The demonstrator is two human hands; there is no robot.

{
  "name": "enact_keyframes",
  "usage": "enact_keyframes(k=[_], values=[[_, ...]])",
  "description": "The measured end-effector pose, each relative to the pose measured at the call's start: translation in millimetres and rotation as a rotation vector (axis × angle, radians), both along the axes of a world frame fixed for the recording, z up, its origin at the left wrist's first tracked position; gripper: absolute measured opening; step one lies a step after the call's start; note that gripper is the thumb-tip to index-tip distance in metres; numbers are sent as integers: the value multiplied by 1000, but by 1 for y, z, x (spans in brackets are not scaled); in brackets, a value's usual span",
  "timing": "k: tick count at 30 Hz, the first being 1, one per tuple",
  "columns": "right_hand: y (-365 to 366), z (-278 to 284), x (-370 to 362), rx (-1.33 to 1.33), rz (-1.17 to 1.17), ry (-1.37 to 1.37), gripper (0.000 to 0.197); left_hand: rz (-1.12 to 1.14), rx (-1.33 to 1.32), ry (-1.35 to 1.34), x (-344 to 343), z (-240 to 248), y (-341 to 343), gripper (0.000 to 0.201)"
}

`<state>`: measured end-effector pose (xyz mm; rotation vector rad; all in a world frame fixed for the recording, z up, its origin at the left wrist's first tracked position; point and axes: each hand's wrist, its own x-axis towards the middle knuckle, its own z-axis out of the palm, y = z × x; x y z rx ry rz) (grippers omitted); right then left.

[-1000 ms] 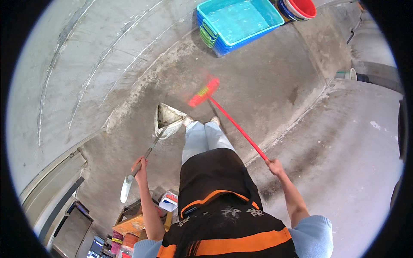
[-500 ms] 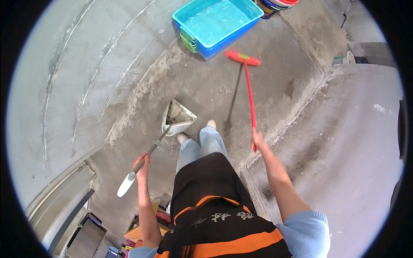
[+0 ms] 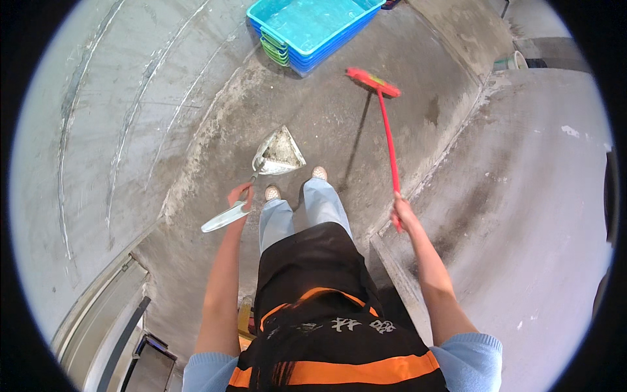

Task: The person sweeps a concrete floor with a red broom and collects debris into a dustpan, moving through a cluttered backroom area. They sweep around a scale, containers, and a small table, then gather the swept material into the dustpan and continue sweeping toward a doorway.

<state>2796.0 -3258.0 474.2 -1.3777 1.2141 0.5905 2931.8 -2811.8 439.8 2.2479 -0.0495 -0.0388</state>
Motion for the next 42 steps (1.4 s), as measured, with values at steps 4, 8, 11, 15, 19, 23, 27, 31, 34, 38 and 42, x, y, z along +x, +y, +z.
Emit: enact_keyframes(k=[4, 8, 11, 15, 19, 23, 27, 31, 34, 38, 42], values=[[140, -30, -2, 154, -170, 67, 47, 59, -14, 82, -1, -34, 2, 18], [232, 41, -58, 537, -309, 257, 41, 94, -190, 130, 0, -64, 7, 12], [207, 117, -83, 887, -537, 339, 38, 58, -74, -25, 4, -66, 16, 13], [159, 170, -82, 781, -289, 341, 39, -99, 28, 36, 7, -42, 44, 16], [184, 136, -45, 382, -269, 315, 38, -84, -49, 38, 10, -14, 72, 17], [266, 79, -10, 493, -441, 100, 38, -74, -75, 58, 9, -3, 81, 15], [273, 101, -19, 948, -591, 406, 37, -11, -119, 23, 6, -8, 73, 14], [192, 163, -44, 1123, -743, 341, 38, 27, 22, 155, 9, -22, 62, 19], [146, 191, -54, 1015, -486, 172, 38, 15, 99, 72, 17, -26, 53, 20], [87, 197, -53, 665, -468, 107, 23, 96, -137, 217, 36, -20, 20, 18], [-7, 193, -42, 585, -413, -83, 17, 349, -252, 485, 58, 6, -55, 21]])
